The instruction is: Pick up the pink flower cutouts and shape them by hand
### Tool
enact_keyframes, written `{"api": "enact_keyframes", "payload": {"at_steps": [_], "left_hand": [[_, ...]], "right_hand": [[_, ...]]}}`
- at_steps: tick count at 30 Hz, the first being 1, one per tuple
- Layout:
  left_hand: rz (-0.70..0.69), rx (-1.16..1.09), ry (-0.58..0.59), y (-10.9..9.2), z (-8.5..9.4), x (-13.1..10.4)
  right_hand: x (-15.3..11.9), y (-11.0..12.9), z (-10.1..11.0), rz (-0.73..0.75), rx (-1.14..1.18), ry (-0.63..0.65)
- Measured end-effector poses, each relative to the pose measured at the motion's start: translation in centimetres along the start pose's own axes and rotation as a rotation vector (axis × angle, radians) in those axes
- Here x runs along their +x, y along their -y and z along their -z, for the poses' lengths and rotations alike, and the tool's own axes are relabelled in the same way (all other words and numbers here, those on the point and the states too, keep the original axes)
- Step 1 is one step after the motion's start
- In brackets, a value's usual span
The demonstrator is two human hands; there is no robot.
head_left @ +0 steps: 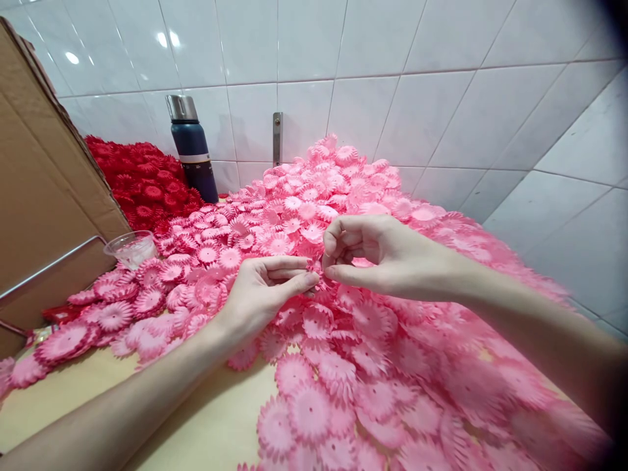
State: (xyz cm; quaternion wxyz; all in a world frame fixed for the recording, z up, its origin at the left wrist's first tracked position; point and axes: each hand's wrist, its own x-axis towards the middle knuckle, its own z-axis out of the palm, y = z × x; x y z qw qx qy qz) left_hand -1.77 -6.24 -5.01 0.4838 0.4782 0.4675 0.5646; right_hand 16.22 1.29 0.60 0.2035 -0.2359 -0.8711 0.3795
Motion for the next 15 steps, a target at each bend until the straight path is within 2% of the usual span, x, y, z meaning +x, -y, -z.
{"api": "enact_keyframes", "payload": {"at_steps": [15], "left_hand": [[-0.025,0.056,0.004,0.14,-0.28,-0.32]], "right_hand": [[0.20,-0.14,-0.06,-0.053,0.052,-0.012]]}}
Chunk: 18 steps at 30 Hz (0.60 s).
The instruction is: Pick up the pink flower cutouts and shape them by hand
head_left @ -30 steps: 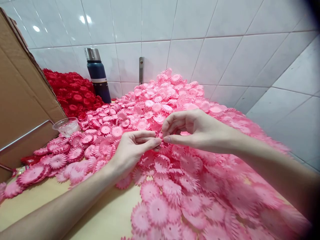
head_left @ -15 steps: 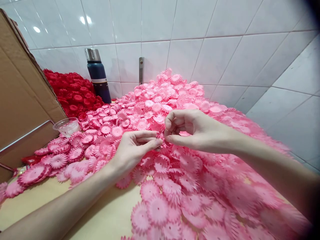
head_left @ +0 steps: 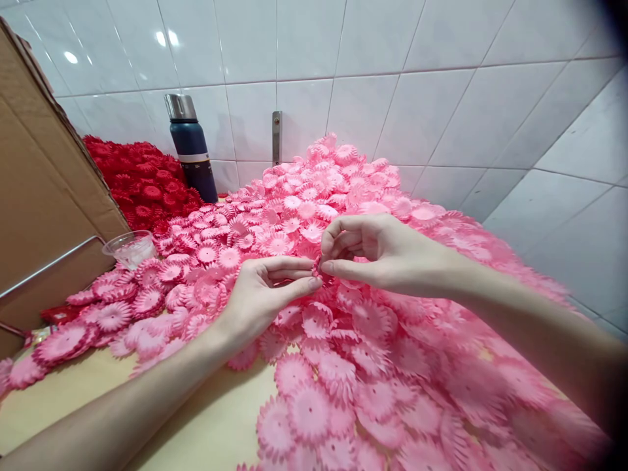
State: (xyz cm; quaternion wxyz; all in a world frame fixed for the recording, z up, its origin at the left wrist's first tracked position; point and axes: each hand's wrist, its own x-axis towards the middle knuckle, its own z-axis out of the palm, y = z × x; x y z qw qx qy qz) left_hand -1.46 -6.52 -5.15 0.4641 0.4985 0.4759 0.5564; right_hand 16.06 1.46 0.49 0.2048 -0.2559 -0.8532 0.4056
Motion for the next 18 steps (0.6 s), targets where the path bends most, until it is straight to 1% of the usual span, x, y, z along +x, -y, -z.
{"api": "enact_keyframes", "payload": {"at_steps": [4,12,18], "left_hand": [[-0.020,0.006,-0.007,-0.08,-0.14,-0.08],[-0.048,-0.010,-0.008,0.03,-0.14,-0.10],[-0.067,0.035,-0.013,-0.11,-0.24,-0.21]], "right_hand": [[0.02,-0.06,-0.04,-0.025,0.015,-0.020],[0.23,-0.74,-0.17,-0.038,0.050,-0.008],[0.31,-0.71,-0.17,-0.059,0.047,-0.014]]}}
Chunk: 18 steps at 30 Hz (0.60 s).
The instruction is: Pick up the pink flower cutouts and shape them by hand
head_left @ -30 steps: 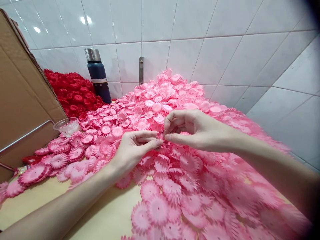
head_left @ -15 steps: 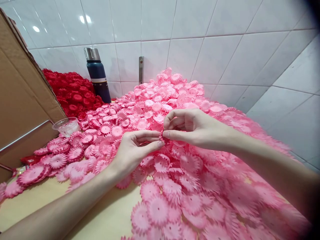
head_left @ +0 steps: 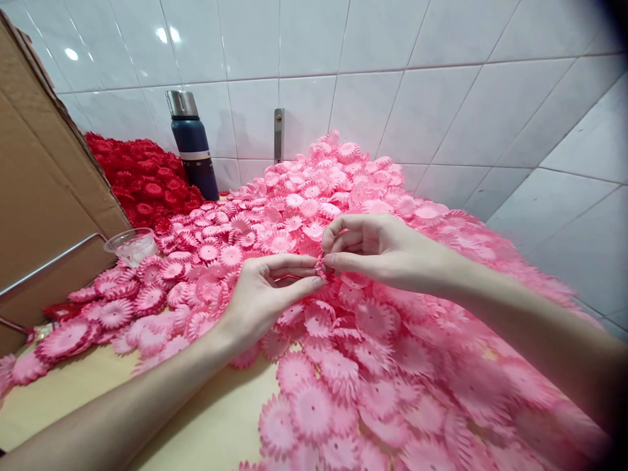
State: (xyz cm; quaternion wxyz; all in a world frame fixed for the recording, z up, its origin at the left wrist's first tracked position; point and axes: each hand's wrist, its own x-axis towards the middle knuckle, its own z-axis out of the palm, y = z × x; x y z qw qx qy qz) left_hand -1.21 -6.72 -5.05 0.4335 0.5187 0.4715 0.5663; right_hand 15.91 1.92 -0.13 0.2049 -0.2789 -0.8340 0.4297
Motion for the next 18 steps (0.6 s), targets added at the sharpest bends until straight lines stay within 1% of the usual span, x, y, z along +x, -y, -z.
{"api": "enact_keyframes", "payload": {"at_steps": [3,6,12,18], "left_hand": [[0.002,0.000,0.001,-0.1,-0.1,0.1],[0.013,-0.049,0.008,0.0,-0.1,0.3],[0.054,-0.107,0.042,0.3,0.2,0.3],[-0.001,-0.100,0.057,0.3,0.2,0.1]], "right_hand": [[0.0,0.0,0.0,-0.013,-0.019,-0.015],[-0.1,0.1,-0.2,0.021,-0.012,-0.017],[-0.5,0.6,-0.9,0.093,-0.071,0.061],[-0.7,1.1,-0.8,0.168,-0.158,-0.002]]}}
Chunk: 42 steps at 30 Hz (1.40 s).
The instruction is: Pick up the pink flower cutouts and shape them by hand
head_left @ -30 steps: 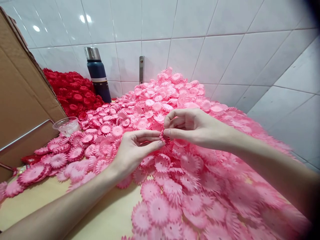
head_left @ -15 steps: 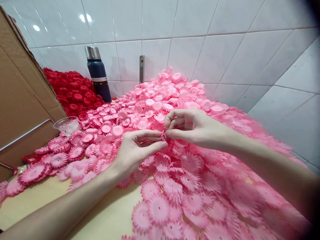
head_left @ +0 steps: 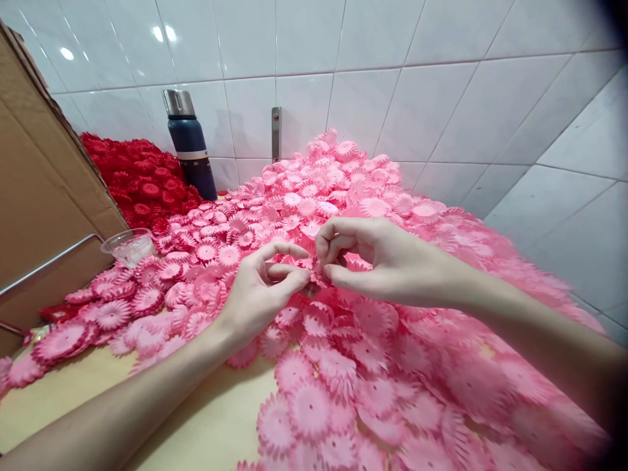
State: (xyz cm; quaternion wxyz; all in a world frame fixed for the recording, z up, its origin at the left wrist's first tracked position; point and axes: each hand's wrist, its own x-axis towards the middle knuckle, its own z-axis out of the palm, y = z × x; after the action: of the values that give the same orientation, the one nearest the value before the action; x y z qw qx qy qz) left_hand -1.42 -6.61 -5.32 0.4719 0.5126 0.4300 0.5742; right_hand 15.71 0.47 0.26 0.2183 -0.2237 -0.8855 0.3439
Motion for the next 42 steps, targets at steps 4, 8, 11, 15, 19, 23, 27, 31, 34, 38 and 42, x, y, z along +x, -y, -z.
{"api": "enact_keyframes", "payload": {"at_steps": [4,8,11,15,19,23,27,31,34,38,42], "left_hand": [[-0.037,0.028,-0.006,-0.1,-0.2,-0.1],[-0.057,0.052,-0.009,-0.2,-0.3,-0.2],[-0.068,0.060,-0.023,-0.2,-0.2,-0.2],[-0.101,0.083,-0.035,-0.4,-0.1,-0.2],[-0.150,0.149,-0.064,-0.9,-0.2,-0.2],[-0.165,0.193,-0.089,-0.9,-0.2,-0.2],[-0.143,0.168,-0.090,-0.5,-0.3,-0.2],[-0.150,0.191,-0.091,-0.1,-0.4,-0.3],[-0.165,0.222,-0.100,-0.2,-0.4,-0.3],[-0.161,0.234,-0.060,-0.7,-0.4,-0.4],[-0.103,0.237,-0.041,-0.7,-0.4,-0.5]], "right_hand": [[0.0,0.1,0.0,0.072,-0.058,-0.065],[0.1,0.2,-0.2,0.111,-0.127,-0.102],[0.1,0.1,0.0,0.125,-0.137,-0.118],[0.1,-0.2,0.8,0.130,-0.115,-0.176],[0.0,-0.3,1.3,0.138,-0.140,-0.186],[0.0,-0.3,1.3,0.140,-0.204,-0.078],[0.0,-0.3,1.2,0.145,-0.236,0.014],[0.0,-0.3,0.8,0.140,-0.322,0.004],[0.1,-0.5,0.5,0.137,-0.318,-0.008],[0.3,-0.6,0.3,0.181,-0.251,-0.028],[0.1,-0.4,0.0,0.236,-0.268,-0.066]]}}
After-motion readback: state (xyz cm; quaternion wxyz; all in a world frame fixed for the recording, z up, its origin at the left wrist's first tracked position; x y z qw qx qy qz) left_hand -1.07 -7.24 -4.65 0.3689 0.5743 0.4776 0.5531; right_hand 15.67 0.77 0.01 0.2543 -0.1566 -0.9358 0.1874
